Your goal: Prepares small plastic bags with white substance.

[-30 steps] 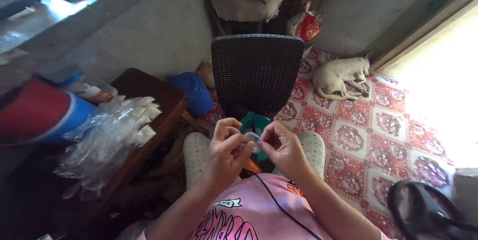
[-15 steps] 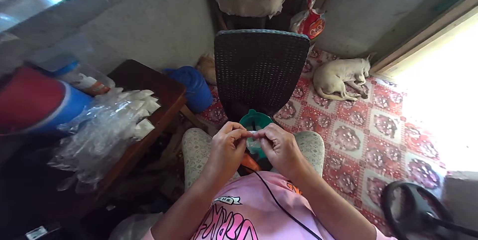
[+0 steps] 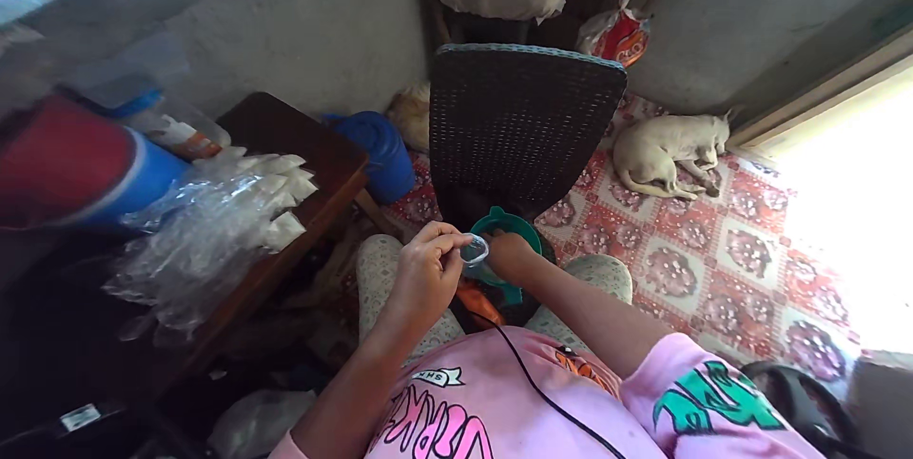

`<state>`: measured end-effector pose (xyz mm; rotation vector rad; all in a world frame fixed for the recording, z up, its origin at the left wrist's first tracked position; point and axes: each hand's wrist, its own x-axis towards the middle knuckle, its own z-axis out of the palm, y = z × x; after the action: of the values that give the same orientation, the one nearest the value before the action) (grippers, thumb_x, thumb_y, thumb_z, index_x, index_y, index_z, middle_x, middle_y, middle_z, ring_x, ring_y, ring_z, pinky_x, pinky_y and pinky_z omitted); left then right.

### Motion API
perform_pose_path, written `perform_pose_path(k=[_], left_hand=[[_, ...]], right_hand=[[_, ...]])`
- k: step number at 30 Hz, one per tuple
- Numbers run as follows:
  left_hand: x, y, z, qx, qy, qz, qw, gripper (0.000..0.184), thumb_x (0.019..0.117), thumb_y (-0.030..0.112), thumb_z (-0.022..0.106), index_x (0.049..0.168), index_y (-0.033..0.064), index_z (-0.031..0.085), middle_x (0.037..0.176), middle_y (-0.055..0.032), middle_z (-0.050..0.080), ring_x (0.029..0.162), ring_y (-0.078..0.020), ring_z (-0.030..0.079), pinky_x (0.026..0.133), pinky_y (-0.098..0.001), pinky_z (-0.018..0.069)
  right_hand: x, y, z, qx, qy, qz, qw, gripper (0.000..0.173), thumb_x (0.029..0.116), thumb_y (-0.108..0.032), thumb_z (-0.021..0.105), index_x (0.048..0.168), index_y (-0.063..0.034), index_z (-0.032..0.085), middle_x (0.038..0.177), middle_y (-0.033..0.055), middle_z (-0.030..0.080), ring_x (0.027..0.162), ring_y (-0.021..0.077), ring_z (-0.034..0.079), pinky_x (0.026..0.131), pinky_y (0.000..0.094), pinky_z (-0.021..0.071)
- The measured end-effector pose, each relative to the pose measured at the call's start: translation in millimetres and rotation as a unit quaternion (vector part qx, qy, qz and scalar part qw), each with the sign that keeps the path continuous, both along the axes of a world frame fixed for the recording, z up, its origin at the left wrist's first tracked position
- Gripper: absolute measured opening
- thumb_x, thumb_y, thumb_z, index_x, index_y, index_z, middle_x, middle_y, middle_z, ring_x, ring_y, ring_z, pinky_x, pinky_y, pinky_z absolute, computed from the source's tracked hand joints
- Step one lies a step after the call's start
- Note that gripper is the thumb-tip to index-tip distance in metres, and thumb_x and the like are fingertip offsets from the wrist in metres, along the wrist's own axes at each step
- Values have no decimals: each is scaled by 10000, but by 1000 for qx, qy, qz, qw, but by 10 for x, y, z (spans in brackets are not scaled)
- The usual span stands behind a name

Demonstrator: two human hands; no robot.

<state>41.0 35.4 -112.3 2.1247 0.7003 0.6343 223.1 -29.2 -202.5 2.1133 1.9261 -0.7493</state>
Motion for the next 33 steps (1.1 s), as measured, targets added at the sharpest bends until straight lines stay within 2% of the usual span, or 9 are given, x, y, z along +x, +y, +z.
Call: perform_pose_path(k=[4,8,12,15,17,23,26,30,33], left_hand=[[-61,27,26,0,-10,7,1000,218,961,49,602,1089,85,775,1093,-33,677,772,-26,653,702,-185,590],[-187,135,154,52,-17,43,998,223,947,64,620,1104,105,772,1111,-10,678,797,-25,657,696,-206,600],[-254,200,284,87,-29,76,993,197,955,89,629,1097,91,767,1121,-15,671,822,-19,656,694,-190,595],[-242,185,257,110,-18,76,991,200,950,82,630,1089,94,772,1113,-14,671,830,-14,646,710,-183,582],[-224,162,189,115,-3,66,991,206,949,85,624,1085,112,776,1108,-3,672,811,-9,640,696,-185,574],[-171,103,6,57,16,36,998,217,961,68,606,1098,89,773,1194,-47,674,839,-21,662,735,-182,586],[-147,109,-56,24,45,27,998,216,976,70,592,1087,89,776,1227,-38,699,858,-36,681,758,-207,587],[-58,109,-142,-13,50,10,999,205,970,48,606,1091,79,769,1163,-36,709,843,-51,686,762,-224,596],[6,79,-172,-40,44,8,998,209,972,47,619,1117,79,767,1175,-53,693,827,-63,686,745,-231,604]], right_hand=[[1,67,-135,-64,-41,-51,996,266,997,-7,523,1214,90,644,1252,297,627,1182,495,592,904,653,506],[14,45,-23,-133,-71,-42,988,220,989,-19,550,1135,91,673,1225,292,638,1199,500,577,906,660,501],[55,9,52,-105,-89,-45,990,215,992,-20,542,1131,65,682,1183,276,651,1182,487,581,875,635,514],[76,30,176,-74,-65,-112,989,252,1045,-55,456,1152,27,670,1113,256,684,1046,462,671,801,629,546],[89,50,105,-51,-61,-130,988,234,1036,-50,473,1143,11,672,1079,246,691,1008,452,683,770,619,554],[-21,34,-199,-84,15,-122,989,252,972,-27,556,1199,16,658,1223,256,655,1153,451,631,921,635,516],[-5,31,-190,-88,42,-134,986,231,957,-41,581,1166,7,666,1206,251,660,1153,447,630,926,640,509],[157,10,-143,-75,107,-130,983,211,992,-110,582,1132,-10,705,1167,244,677,1149,434,631,960,648,488],[266,-62,-25,-40,160,-152,975,233,1022,-124,543,1110,13,710,1105,234,691,1075,403,657,959,615,494]])
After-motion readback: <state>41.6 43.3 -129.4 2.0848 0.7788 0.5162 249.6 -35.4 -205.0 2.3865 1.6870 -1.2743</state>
